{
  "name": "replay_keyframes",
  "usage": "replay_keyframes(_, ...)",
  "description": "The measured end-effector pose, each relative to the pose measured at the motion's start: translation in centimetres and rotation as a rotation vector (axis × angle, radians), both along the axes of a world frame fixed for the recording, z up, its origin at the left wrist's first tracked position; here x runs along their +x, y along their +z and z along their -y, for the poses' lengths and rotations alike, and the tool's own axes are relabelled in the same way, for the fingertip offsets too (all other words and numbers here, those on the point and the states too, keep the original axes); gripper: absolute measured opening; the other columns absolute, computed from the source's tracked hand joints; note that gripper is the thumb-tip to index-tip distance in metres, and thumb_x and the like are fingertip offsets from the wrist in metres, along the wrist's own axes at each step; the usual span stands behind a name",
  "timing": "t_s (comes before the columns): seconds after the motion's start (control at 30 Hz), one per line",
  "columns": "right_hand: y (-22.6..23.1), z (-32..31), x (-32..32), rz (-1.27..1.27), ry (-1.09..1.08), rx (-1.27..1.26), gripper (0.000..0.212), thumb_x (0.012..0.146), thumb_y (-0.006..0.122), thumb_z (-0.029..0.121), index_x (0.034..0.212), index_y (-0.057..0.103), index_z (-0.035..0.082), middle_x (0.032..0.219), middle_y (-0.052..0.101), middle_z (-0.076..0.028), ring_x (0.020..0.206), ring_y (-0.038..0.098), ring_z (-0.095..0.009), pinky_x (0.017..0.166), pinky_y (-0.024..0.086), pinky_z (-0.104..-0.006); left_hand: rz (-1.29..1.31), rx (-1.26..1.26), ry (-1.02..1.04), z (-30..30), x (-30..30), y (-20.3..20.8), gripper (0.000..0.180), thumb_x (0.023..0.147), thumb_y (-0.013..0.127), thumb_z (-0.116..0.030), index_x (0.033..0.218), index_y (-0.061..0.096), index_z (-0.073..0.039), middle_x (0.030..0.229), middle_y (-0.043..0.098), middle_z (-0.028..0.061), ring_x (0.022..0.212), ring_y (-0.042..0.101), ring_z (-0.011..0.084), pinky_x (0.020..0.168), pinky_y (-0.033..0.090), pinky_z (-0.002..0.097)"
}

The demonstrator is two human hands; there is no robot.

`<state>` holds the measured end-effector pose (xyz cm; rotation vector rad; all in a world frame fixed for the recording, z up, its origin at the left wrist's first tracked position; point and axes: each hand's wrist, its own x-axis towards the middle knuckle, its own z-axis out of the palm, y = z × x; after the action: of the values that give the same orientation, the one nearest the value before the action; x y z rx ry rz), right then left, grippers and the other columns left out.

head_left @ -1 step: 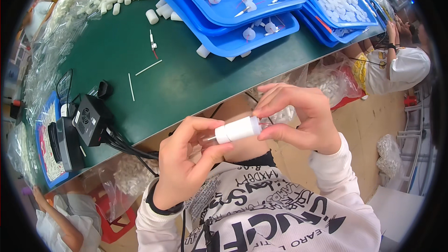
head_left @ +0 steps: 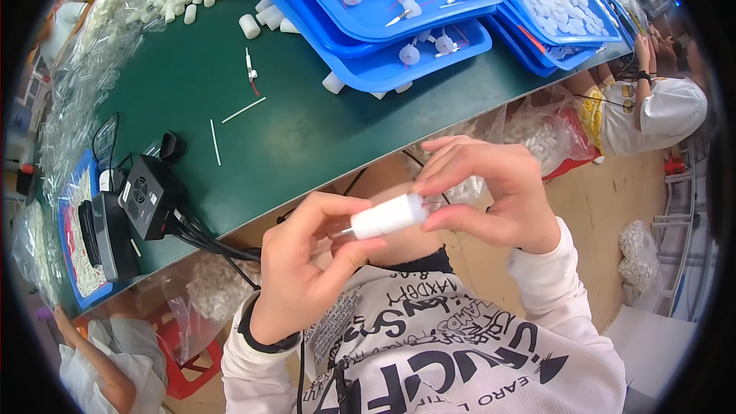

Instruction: The person repeatedly picks up small white cylindrical plastic components and translucent caps from a green workbench. They insert the cap into the cylinder and rotate it to secure the fit, then place the assembled unit into a blue tray. The process is repeated continuously with multiple units.

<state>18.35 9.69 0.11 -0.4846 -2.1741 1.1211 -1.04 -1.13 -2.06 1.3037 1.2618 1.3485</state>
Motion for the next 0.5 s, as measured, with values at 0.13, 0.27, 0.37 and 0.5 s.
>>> replay_keyframes(0.13, 0.0, 0.4, -0.8, 0.055, -0.026, 0.004, 0.025, 0.069, 0.076, 0.014, 0.090, 0.066, 0.004, 0.082, 0.068, -0.007, 0.076, 0.065, -0.022, 0.079, 0.049, -0.0327, -0.248, 0.130, 0.064, -0.1, 0.3, 0.3, 0.028, 0.073, 0.072, -0.002, 0.097, 0.059, 0.002, 0.084, 0.064, 0.0102, 0.072, 0.063, 0.0153, 0.058, 0.050, 0.0238)
replay_keyframes(0.27, 0.4, 1.0, -1.3, -0.019, -0.068, -0.123, 0.026, 0.071, 0.073, 0.009, 0.095, 0.067, 0.004, 0.080, 0.067, -0.009, 0.074, 0.065, -0.021, 0.080, 0.051, -0.0305, -0.306, 0.173, 0.127, 0.2, 0.4, 0.2, 0.030, 0.070, 0.074, -0.001, 0.097, 0.061, 0.003, 0.082, 0.064, 0.0115, 0.070, 0.063, 0.0171, 0.057, 0.051, 0.0248)
replay_keyframes(0.37, -0.6, 1.2, -1.4, -0.063, -0.045, -0.071, 0.024, 0.072, 0.071, 0.006, 0.096, 0.068, 0.003, 0.081, 0.067, -0.009, 0.073, 0.065, -0.021, 0.083, 0.051, -0.0325, -0.349, 0.206, 0.178, 0.4, 0.7, 0.7, 0.032, 0.068, 0.074, 0.001, 0.097, 0.061, 0.004, 0.082, 0.065, 0.0131, 0.068, 0.063, 0.0190, 0.055, 0.051, 0.0259)
replay_keyframes(0.5, -0.9, 1.5, -1.9, -0.099, -0.034, -0.065, 0.022, 0.072, 0.072, 0.006, 0.093, 0.069, 0.003, 0.081, 0.067, -0.009, 0.071, 0.065, -0.020, 0.085, 0.050, -0.0337, -0.448, 0.369, 0.147, 0.0, 0.4, 0.1, 0.034, 0.066, 0.075, 0.002, 0.097, 0.061, 0.005, 0.083, 0.065, 0.0153, 0.065, 0.063, 0.0217, 0.052, 0.049, 0.0258)
